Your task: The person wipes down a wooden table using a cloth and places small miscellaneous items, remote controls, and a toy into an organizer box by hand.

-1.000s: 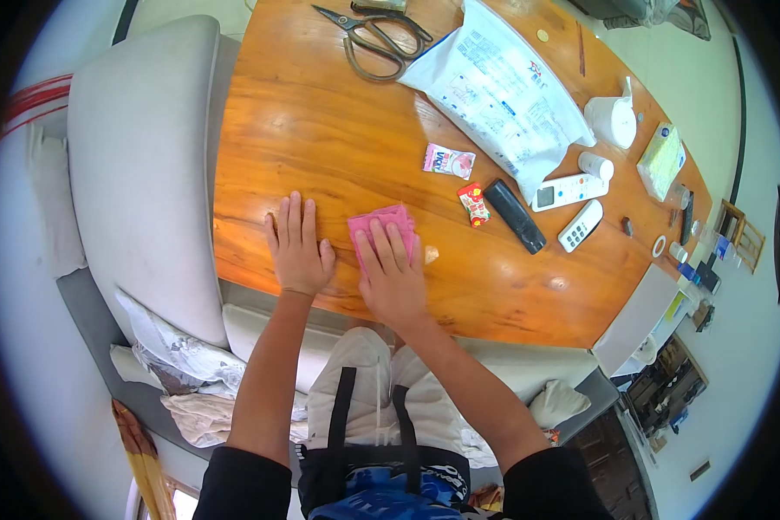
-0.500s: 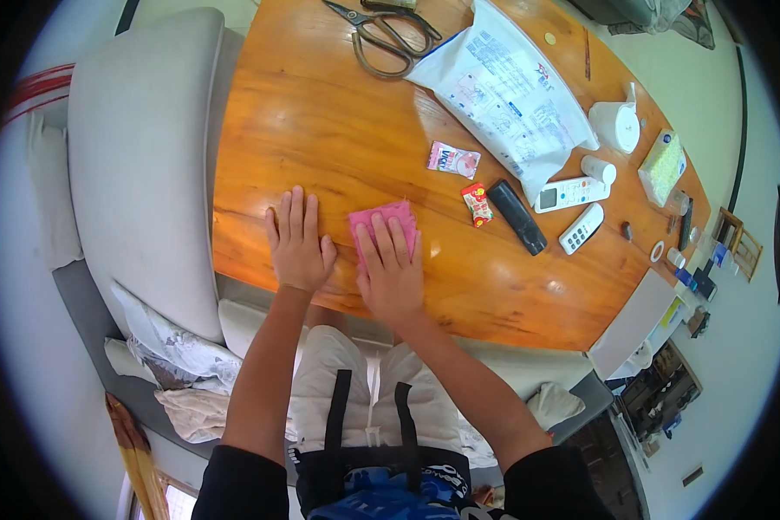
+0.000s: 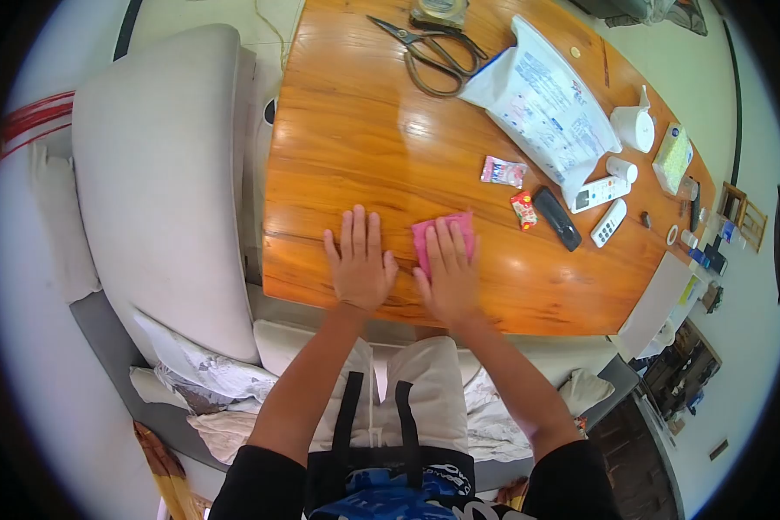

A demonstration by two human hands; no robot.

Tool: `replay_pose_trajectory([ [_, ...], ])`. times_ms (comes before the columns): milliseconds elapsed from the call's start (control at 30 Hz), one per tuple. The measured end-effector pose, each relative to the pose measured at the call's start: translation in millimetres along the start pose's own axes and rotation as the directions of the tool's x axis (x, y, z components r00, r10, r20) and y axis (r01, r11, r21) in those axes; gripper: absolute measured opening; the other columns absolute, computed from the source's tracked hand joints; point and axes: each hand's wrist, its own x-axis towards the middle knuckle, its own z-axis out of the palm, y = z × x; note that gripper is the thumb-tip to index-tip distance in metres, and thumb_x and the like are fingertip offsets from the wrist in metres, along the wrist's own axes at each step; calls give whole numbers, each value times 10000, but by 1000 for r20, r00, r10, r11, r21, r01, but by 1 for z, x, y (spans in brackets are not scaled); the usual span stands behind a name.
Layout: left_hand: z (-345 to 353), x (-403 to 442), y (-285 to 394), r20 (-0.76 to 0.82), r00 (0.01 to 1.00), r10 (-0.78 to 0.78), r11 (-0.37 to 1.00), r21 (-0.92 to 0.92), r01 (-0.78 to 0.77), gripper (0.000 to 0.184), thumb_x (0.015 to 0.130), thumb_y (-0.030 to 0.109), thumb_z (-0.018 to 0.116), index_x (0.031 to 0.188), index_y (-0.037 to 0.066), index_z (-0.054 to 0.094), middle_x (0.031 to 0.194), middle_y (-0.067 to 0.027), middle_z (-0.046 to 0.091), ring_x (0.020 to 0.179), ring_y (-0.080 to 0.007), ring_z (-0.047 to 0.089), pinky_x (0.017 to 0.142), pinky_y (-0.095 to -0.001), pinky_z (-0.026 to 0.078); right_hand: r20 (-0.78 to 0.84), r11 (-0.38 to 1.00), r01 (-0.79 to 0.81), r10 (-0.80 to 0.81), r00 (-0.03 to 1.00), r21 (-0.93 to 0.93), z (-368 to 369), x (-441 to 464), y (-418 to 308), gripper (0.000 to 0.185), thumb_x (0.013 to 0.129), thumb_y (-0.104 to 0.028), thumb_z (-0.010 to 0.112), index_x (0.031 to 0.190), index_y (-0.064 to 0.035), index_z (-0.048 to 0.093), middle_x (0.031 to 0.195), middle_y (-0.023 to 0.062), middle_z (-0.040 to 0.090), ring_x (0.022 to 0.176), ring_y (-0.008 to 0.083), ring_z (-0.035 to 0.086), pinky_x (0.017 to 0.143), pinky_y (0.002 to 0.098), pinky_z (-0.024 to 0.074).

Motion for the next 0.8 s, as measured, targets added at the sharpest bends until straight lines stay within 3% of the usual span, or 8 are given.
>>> replay_pose_trajectory([
  [100, -17, 3, -2, 64, 998, -4, 986, -165, 15, 704, 877, 248, 561, 1511, 24, 351, 1599, -200, 269, 1488, -367, 227, 1183, -601, 113, -96, 997, 5, -13, 995, -81, 8, 1, -4, 654, 892, -283, 623, 1468, -35, 437, 1552, 148, 384, 1456, 333, 322, 1166, 614, 190],
  [200, -40, 10, -29, 56, 986, 158, 964, -223, -142, 711, 868, 215, 587, 1513, 34, 348, 1603, -203, 251, 1490, -370, 213, 1186, -600, 102, -133, 997, 4, -14, 991, -77, 18, 5, -2, 594, 904, -222, 599, 1442, -10, 465, 1526, 162, 419, 1430, 352, 364, 1167, 599, 218],
  [367, -66, 64, -93, 18, 998, 54, 987, -150, -50, 675, 861, 205, 583, 1485, 29, 397, 1589, -204, 283, 1476, -385, 241, 1186, -593, 127, -206, 988, 131, -145, 968, -77, -5, 110, -29, 560, 898, -147, 576, 1424, 14, 472, 1494, 172, 449, 1419, 354, 380, 1159, 548, 279],
  [433, -64, 76, -108, -28, 998, 61, 994, -94, -63, 670, 854, 221, 581, 1474, 26, 415, 1579, -207, 306, 1464, -392, 266, 1182, -584, 165, -214, 990, 111, -127, 968, -85, -13, 167, -42, 573, 880, -144, 586, 1421, 9, 473, 1486, 172, 457, 1425, 327, 376, 1172, 518, 281],
  [533, -54, 75, -118, -82, 989, 123, 992, -10, -124, 672, 847, 249, 577, 1463, 23, 431, 1565, -211, 334, 1444, -401, 304, 1171, -558, 236, -379, 995, -36, -1, 926, -91, 0, 202, -61, 588, 871, -148, 594, 1428, -6, 469, 1494, 153, 455, 1432, 297, 368, 1163, 497, 295],
  [633, -53, 75, -116, -94, 988, 124, 992, -2, -125, 670, 846, 268, 567, 1455, 21, 441, 1559, -212, 345, 1433, -401, 325, 1158, -526, 289, -108, 962, 233, -249, 962, -144, 12, 148, -82, 604, 861, -143, 598, 1435, -16, 461, 1490, 138, 461, 1426, 298, 374, 1129, 485, 329],
  [733, -54, 77, -117, -96, 987, 126, 992, -5, -127, 658, 848, 272, 557, 1449, 23, 453, 1556, -210, 351, 1430, -396, 333, 1148, -508, 312, -18, 910, 404, -408, 913, -96, 0, 137, -43, 605, 851, -119, 596, 1431, -11, 464, 1491, 146, 455, 1425, 310, 369, 1134, 490, 326],
  [800, -53, 76, -116, -113, 985, 129, 992, -4, -130, 656, 848, 279, 552, 1446, 26, 458, 1555, -207, 355, 1429, -392, 337, 1141, -505, 323, -100, 967, 233, -242, 965, -100, -19, 169, -25, 617, 844, -108, 598, 1436, -10, 457, 1500, 150, 444, 1430, 317, 364, 1154, 489, 307],
])
